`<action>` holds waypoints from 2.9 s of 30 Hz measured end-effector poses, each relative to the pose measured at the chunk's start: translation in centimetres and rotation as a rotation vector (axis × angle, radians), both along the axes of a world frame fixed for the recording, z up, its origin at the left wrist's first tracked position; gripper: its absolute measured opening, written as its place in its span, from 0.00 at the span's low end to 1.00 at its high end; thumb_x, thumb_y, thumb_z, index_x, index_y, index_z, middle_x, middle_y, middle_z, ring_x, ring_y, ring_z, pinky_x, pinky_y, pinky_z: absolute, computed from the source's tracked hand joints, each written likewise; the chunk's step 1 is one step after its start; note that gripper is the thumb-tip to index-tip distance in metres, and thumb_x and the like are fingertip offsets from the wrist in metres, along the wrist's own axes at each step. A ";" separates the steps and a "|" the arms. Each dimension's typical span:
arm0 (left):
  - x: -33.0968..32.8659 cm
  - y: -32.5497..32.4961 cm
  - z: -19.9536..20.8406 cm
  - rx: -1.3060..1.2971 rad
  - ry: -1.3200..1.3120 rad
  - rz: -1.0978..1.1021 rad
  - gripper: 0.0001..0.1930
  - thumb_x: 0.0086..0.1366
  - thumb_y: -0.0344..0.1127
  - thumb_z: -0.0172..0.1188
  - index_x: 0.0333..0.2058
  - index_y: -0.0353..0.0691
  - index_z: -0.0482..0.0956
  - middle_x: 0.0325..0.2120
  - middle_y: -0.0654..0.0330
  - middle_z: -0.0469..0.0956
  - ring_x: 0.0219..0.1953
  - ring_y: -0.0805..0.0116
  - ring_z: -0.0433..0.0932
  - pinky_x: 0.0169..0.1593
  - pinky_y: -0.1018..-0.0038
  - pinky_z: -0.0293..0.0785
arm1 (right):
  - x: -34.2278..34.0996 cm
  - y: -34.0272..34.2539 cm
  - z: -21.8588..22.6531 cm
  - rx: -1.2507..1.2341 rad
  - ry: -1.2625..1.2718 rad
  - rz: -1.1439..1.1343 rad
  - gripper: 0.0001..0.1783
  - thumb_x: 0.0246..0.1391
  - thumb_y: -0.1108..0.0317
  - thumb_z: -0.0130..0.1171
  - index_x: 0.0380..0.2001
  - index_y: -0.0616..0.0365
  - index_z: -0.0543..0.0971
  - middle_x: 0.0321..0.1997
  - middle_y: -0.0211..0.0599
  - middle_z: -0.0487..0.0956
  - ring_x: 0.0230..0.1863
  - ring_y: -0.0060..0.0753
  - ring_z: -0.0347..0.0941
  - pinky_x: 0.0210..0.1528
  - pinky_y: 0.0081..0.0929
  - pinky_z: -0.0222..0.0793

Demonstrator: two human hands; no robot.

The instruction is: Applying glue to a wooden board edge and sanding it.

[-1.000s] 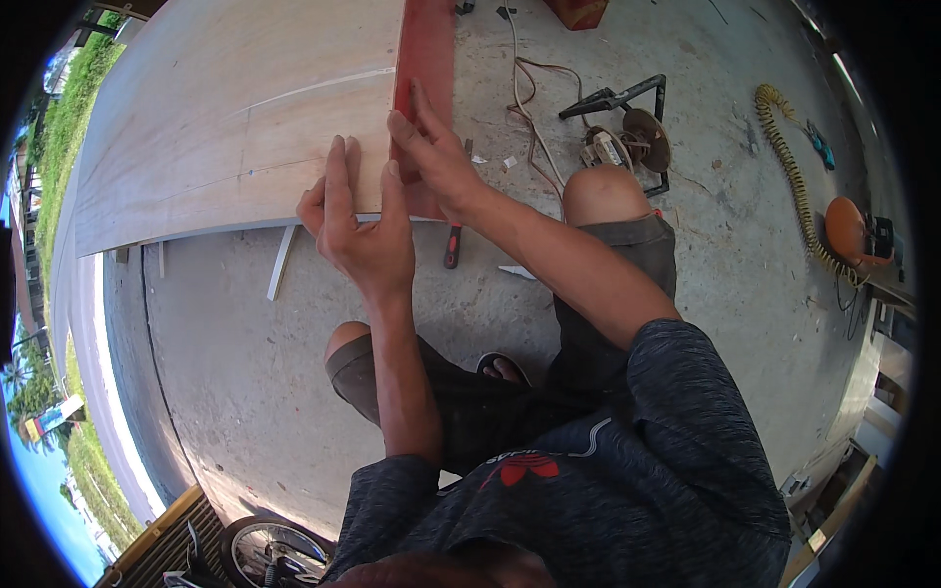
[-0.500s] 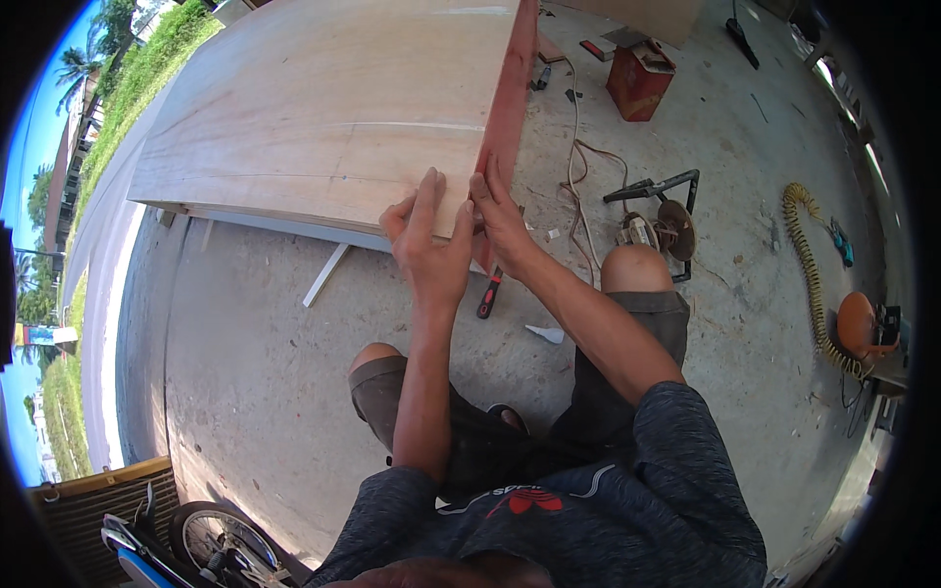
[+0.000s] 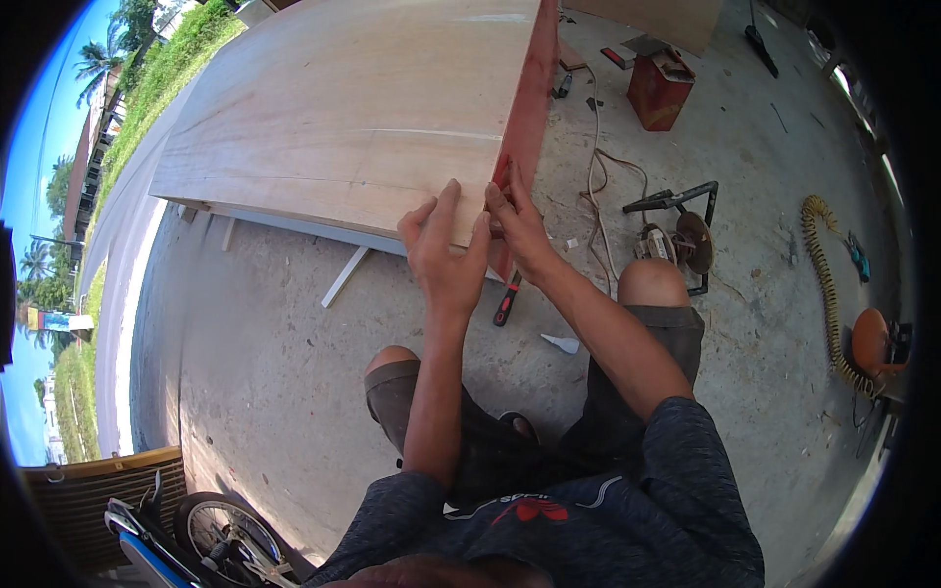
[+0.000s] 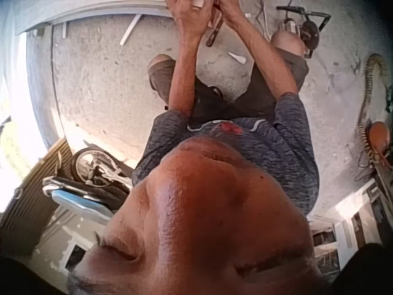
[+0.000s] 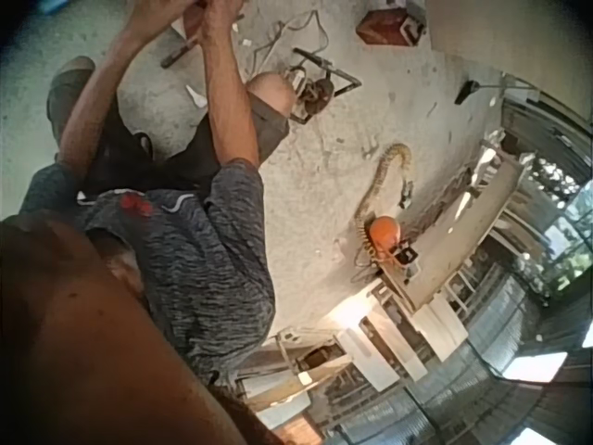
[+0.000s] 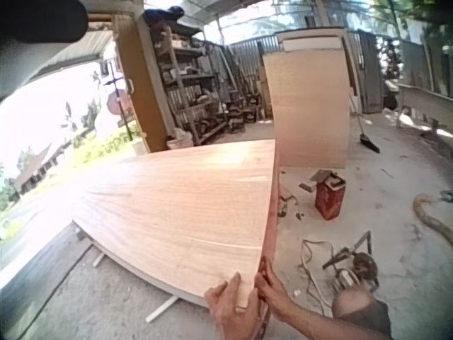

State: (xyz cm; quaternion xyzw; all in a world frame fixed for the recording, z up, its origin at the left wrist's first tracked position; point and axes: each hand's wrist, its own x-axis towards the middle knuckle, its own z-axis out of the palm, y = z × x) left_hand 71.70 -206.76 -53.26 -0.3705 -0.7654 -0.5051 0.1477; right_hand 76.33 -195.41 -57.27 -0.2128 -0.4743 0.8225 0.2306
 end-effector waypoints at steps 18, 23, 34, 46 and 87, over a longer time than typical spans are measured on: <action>-0.6 -1.0 0.0 -0.065 0.078 0.023 0.28 0.58 0.39 0.72 0.56 0.36 0.81 0.55 0.48 0.80 0.63 0.46 0.70 0.70 0.47 0.54 | 0.0 0.2 0.3 0.083 -0.086 0.023 0.56 0.63 0.33 0.57 0.80 0.41 0.40 0.67 0.36 0.67 0.60 0.32 0.71 0.51 0.35 0.77; -0.6 -1.6 -0.6 -0.168 0.053 0.117 0.28 0.55 0.46 0.73 0.54 0.41 0.84 0.61 0.47 0.76 0.71 0.45 0.63 0.72 0.35 0.40 | 0.0 0.4 0.2 0.114 -0.078 0.039 0.56 0.62 0.32 0.56 0.80 0.41 0.39 0.71 0.37 0.64 0.65 0.34 0.68 0.52 0.34 0.77; -0.8 -1.6 -0.4 -0.246 0.010 0.029 0.25 0.54 0.45 0.74 0.50 0.42 0.87 0.64 0.50 0.75 0.73 0.48 0.62 0.71 0.30 0.34 | 0.8 -0.8 -1.9 0.187 -0.124 0.068 0.59 0.62 0.29 0.53 0.80 0.46 0.35 0.74 0.37 0.61 0.65 0.30 0.66 0.57 0.27 0.70; -0.8 -1.8 0.1 -0.209 -0.002 0.024 0.23 0.54 0.43 0.74 0.49 0.47 0.88 0.62 0.52 0.76 0.72 0.49 0.65 0.71 0.30 0.31 | -0.4 -0.6 -2.6 0.131 0.124 0.031 0.55 0.68 0.43 0.57 0.79 0.49 0.33 0.84 0.45 0.36 0.80 0.35 0.43 0.74 0.33 0.56; -1.7 -3.1 0.2 -0.253 0.048 -0.122 0.24 0.55 0.40 0.74 0.53 0.51 0.87 0.63 0.57 0.76 0.72 0.58 0.66 0.72 0.36 0.33 | 1.0 -1.8 -0.9 0.054 0.063 0.164 0.68 0.55 0.26 0.57 0.78 0.43 0.26 0.84 0.35 0.29 0.79 0.38 0.45 0.72 0.37 0.62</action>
